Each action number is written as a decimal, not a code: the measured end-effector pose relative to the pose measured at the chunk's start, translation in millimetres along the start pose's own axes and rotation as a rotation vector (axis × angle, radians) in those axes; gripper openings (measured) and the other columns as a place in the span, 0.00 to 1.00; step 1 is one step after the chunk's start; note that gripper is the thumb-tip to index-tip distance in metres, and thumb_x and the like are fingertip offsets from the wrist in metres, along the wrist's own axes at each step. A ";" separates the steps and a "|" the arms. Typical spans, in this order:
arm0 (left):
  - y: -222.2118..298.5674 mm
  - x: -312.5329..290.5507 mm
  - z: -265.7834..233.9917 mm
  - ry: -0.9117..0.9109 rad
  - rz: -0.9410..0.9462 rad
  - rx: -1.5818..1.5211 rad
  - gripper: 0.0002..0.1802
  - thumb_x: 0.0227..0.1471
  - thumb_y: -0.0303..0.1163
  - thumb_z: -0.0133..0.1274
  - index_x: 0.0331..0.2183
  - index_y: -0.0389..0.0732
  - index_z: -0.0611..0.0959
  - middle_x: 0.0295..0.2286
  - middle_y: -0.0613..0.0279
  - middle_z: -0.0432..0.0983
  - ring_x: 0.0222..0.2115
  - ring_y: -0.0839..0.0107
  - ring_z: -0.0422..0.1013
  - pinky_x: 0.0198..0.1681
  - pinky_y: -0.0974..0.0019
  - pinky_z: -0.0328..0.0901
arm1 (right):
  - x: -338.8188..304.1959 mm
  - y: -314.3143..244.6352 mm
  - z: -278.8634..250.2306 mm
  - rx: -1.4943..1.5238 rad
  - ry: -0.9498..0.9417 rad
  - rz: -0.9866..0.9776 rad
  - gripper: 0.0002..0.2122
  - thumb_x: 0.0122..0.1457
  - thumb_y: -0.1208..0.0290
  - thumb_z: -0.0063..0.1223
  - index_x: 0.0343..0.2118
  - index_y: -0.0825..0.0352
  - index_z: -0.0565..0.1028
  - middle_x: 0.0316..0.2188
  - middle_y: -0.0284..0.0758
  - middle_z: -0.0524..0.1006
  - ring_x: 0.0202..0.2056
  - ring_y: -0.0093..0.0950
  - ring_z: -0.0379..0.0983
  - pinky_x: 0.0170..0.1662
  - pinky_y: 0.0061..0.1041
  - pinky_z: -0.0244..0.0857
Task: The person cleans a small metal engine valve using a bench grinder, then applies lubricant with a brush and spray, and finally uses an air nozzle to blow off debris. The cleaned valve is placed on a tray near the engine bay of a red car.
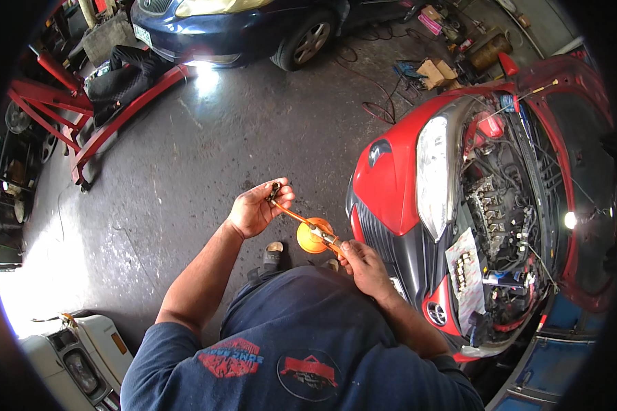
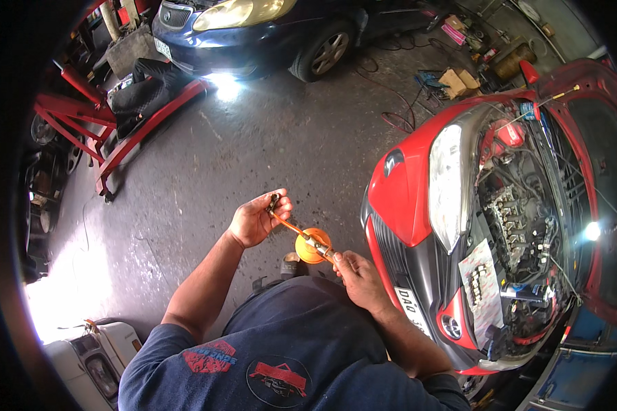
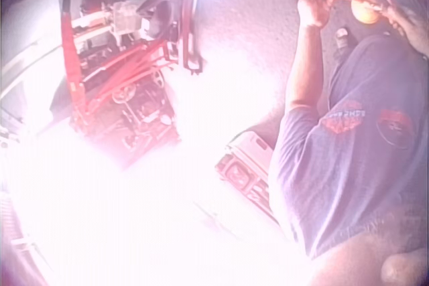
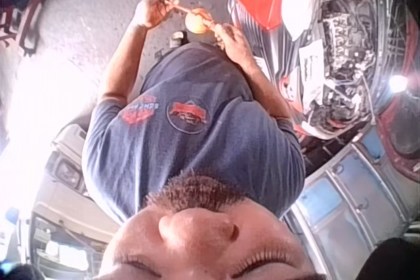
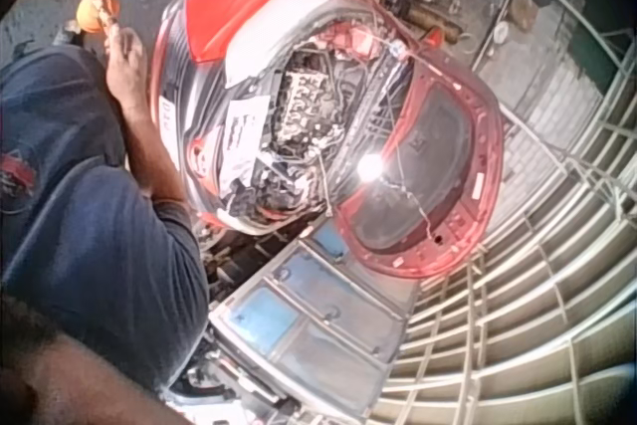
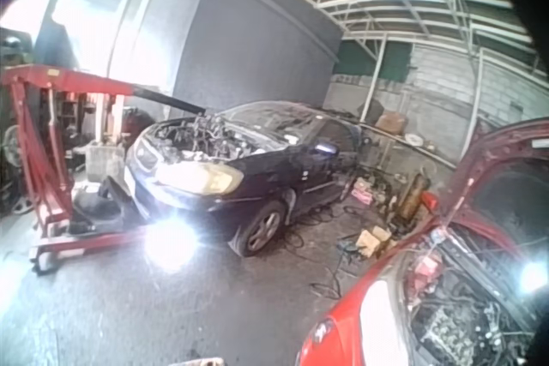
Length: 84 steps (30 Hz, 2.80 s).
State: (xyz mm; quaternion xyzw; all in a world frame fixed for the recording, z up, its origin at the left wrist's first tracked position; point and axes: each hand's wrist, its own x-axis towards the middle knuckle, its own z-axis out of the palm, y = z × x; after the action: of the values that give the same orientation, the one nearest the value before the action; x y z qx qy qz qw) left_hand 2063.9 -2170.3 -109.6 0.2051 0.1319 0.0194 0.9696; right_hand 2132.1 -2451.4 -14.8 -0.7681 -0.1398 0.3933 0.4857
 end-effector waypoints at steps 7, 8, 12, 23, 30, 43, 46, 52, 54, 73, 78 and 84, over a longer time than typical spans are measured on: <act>-8.0 -8.7 -21.5 0.180 0.005 0.121 0.21 0.63 0.30 0.42 0.55 0.30 0.69 0.46 0.51 0.74 0.47 0.62 0.72 0.54 0.60 0.66 | -5.9 5.2 -5.4 0.156 0.004 -0.021 0.19 0.68 0.53 0.42 0.34 0.66 0.75 0.24 0.26 0.71 0.25 0.13 0.64 0.29 0.15 0.61; -8.8 -12.1 -27.8 0.261 0.017 0.239 0.23 0.62 0.30 0.45 0.56 0.29 0.68 0.47 0.50 0.73 0.48 0.62 0.72 0.54 0.61 0.67 | -6.1 5.8 -6.2 0.161 0.011 -0.013 0.19 0.68 0.53 0.42 0.34 0.66 0.75 0.24 0.26 0.72 0.25 0.13 0.64 0.29 0.15 0.61; -7.5 -25.3 -56.2 0.344 0.008 0.437 0.31 0.57 0.29 0.55 0.58 0.27 0.65 0.49 0.48 0.72 0.49 0.62 0.72 0.54 0.64 0.67 | -11.4 10.1 -15.1 0.104 0.052 0.094 0.19 0.67 0.53 0.42 0.37 0.67 0.76 0.26 0.27 0.73 0.26 0.13 0.65 0.30 0.15 0.62; 21.3 -62.9 -173.7 0.351 0.000 0.372 0.23 0.57 0.29 0.52 0.54 0.37 0.72 0.28 0.70 0.72 0.26 0.78 0.69 0.29 0.73 0.66 | -59.8 47.4 -75.0 0.374 0.082 0.018 0.18 0.67 0.52 0.44 0.34 0.62 0.75 0.24 0.22 0.68 0.26 0.12 0.60 0.29 0.14 0.56; 114.6 -110.6 -257.4 0.265 -0.459 1.026 0.17 0.56 0.25 0.49 0.49 0.37 0.76 0.30 0.60 0.78 0.24 0.70 0.75 0.29 0.71 0.70 | -127.8 96.1 -131.8 0.339 0.225 0.061 0.20 0.67 0.51 0.43 0.35 0.65 0.75 0.25 0.26 0.70 0.26 0.16 0.63 0.30 0.18 0.58; 31.5 -22.8 -294.7 0.524 -0.785 0.929 0.09 0.59 0.32 0.53 0.40 0.39 0.76 0.29 0.62 0.74 0.26 0.70 0.71 0.28 0.69 0.69 | -316.3 190.8 -151.8 1.062 0.829 -0.373 0.14 0.61 0.58 0.50 0.44 0.60 0.76 0.36 0.32 0.78 0.33 0.25 0.72 0.34 0.27 0.61; 6.2 71.4 -238.3 0.272 -0.699 0.875 0.07 0.58 0.31 0.55 0.35 0.40 0.76 0.26 0.62 0.74 0.25 0.69 0.71 0.26 0.68 0.68 | -343.8 198.8 -153.7 1.211 1.155 -0.344 0.14 0.60 0.52 0.51 0.42 0.54 0.76 0.31 0.31 0.77 0.32 0.30 0.70 0.32 0.29 0.61; -44.6 270.3 29.4 0.177 -0.386 1.204 0.06 0.59 0.33 0.53 0.35 0.41 0.77 0.24 0.65 0.73 0.25 0.72 0.72 0.24 0.70 0.69 | -412.3 234.6 -174.9 0.923 1.381 -0.411 0.23 0.57 0.42 0.46 0.28 0.62 0.75 0.20 0.30 0.73 0.19 0.24 0.63 0.30 0.24 0.61; -63.7 320.6 141.1 -0.081 -0.318 1.256 0.09 0.59 0.34 0.52 0.38 0.39 0.77 0.23 0.67 0.72 0.25 0.75 0.72 0.24 0.72 0.67 | -431.1 252.6 -186.9 0.987 1.456 -0.449 0.24 0.58 0.43 0.46 0.27 0.65 0.75 0.19 0.33 0.74 0.19 0.28 0.68 0.30 0.30 0.65; -651.0 612.3 630.8 -0.718 -0.390 1.811 0.11 0.45 0.36 0.60 0.27 0.38 0.83 0.21 0.66 0.72 0.21 0.74 0.70 0.27 0.68 0.70 | -453.2 307.6 -198.0 1.102 2.260 -0.462 0.25 0.64 0.45 0.40 0.43 0.68 0.71 0.22 0.29 0.66 0.17 0.19 0.56 0.22 0.19 0.51; -772.1 680.7 615.7 -0.593 -0.394 2.079 0.10 0.42 0.31 0.63 0.27 0.36 0.81 0.24 0.62 0.74 0.22 0.68 0.72 0.28 0.62 0.73 | -435.6 282.1 -150.4 1.005 2.416 -0.420 0.22 0.67 0.49 0.38 0.45 0.66 0.70 0.22 0.28 0.66 0.18 0.18 0.55 0.22 0.19 0.52; -841.4 732.3 563.2 -0.556 -0.630 2.301 0.11 0.47 0.29 0.63 0.32 0.35 0.80 0.27 0.58 0.76 0.22 0.68 0.73 0.26 0.62 0.74 | -416.5 253.5 -156.3 1.201 2.780 -0.055 0.17 0.67 0.52 0.40 0.50 0.58 0.69 0.26 0.27 0.69 0.22 0.17 0.57 0.23 0.18 0.52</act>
State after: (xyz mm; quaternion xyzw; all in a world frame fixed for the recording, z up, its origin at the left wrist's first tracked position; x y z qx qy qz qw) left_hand 2904.8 -3094.2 -133.7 0.8986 -0.0955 -0.3884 0.1805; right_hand 1933.9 -2923.3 -2.6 -0.2089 0.5788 -0.6353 0.4666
